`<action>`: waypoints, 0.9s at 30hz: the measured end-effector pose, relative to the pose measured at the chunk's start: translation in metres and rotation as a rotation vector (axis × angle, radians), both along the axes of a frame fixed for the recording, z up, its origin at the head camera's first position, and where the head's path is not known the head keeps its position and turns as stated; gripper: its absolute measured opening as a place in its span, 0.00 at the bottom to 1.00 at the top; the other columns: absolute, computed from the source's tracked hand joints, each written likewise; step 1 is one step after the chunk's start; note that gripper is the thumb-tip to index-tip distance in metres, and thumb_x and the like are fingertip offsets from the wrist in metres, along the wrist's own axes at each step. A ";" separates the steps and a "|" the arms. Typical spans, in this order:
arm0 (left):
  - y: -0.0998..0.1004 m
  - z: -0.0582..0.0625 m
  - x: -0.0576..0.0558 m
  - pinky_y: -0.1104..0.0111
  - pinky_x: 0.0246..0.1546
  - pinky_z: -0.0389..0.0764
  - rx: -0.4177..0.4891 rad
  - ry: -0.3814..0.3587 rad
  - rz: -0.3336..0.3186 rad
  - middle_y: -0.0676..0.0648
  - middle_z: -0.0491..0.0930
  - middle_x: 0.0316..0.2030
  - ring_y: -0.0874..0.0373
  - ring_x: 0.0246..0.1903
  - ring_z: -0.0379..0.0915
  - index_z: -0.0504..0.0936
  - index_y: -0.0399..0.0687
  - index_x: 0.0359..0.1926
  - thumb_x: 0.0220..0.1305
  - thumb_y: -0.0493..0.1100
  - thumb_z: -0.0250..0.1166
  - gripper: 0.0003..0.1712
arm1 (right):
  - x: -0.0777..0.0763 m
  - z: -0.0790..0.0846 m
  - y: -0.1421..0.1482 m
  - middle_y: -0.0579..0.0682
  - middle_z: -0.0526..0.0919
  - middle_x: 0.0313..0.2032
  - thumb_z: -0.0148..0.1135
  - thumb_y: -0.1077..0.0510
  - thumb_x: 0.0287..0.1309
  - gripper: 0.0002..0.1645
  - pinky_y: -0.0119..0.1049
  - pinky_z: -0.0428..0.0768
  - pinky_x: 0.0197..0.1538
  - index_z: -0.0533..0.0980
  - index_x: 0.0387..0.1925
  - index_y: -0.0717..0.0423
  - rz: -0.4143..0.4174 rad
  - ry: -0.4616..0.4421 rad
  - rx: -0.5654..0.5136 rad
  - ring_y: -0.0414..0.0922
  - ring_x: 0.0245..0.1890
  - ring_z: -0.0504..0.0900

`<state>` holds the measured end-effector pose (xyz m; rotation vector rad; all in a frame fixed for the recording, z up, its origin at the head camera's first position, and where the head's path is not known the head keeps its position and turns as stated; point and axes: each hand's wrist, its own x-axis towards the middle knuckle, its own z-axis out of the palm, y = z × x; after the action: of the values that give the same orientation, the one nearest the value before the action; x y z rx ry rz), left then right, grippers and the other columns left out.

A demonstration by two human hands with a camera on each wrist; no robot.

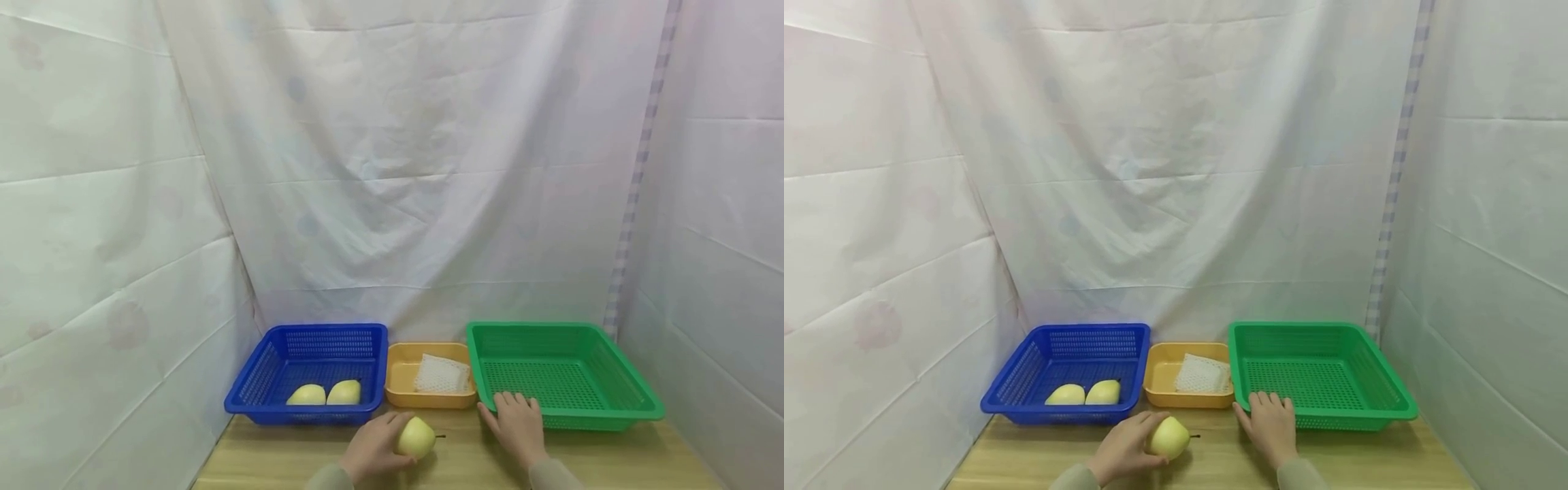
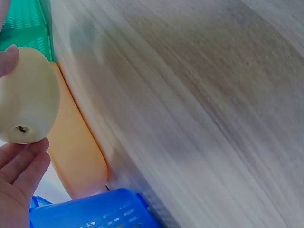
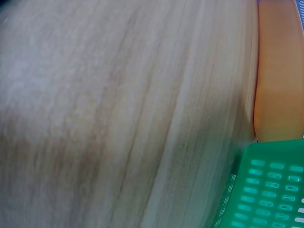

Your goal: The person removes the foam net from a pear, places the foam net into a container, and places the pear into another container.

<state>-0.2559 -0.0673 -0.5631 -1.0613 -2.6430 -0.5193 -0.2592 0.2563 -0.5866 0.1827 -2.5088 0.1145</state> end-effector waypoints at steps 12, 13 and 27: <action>-0.008 0.014 0.003 0.68 0.38 0.78 -0.014 0.067 -0.011 0.53 0.79 0.46 0.62 0.40 0.76 0.74 0.52 0.62 0.45 0.63 0.74 0.44 | -0.002 -0.002 0.002 0.41 0.68 0.20 0.61 0.35 0.57 0.24 0.41 0.65 0.30 0.69 0.21 0.46 0.009 0.020 -0.008 0.42 0.22 0.65; -0.007 0.016 0.004 0.68 0.39 0.78 -0.015 0.069 -0.009 0.52 0.79 0.46 0.62 0.41 0.76 0.74 0.52 0.62 0.45 0.63 0.75 0.44 | -0.003 -0.002 0.002 0.41 0.68 0.20 0.61 0.35 0.57 0.24 0.41 0.65 0.30 0.69 0.21 0.46 0.010 0.026 -0.007 0.42 0.22 0.64; -0.009 0.029 0.008 0.66 0.39 0.79 -0.003 0.076 -0.014 0.50 0.80 0.47 0.60 0.41 0.78 0.73 0.49 0.63 0.45 0.62 0.75 0.45 | -0.004 -0.003 0.002 0.40 0.65 0.19 0.64 0.36 0.55 0.24 0.40 0.63 0.29 0.67 0.19 0.46 0.021 0.055 -0.016 0.41 0.20 0.62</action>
<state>-0.2475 -0.0767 -0.5344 -1.0790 -2.5731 -0.4686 -0.2628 0.2585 -0.5900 0.2031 -2.4509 0.1367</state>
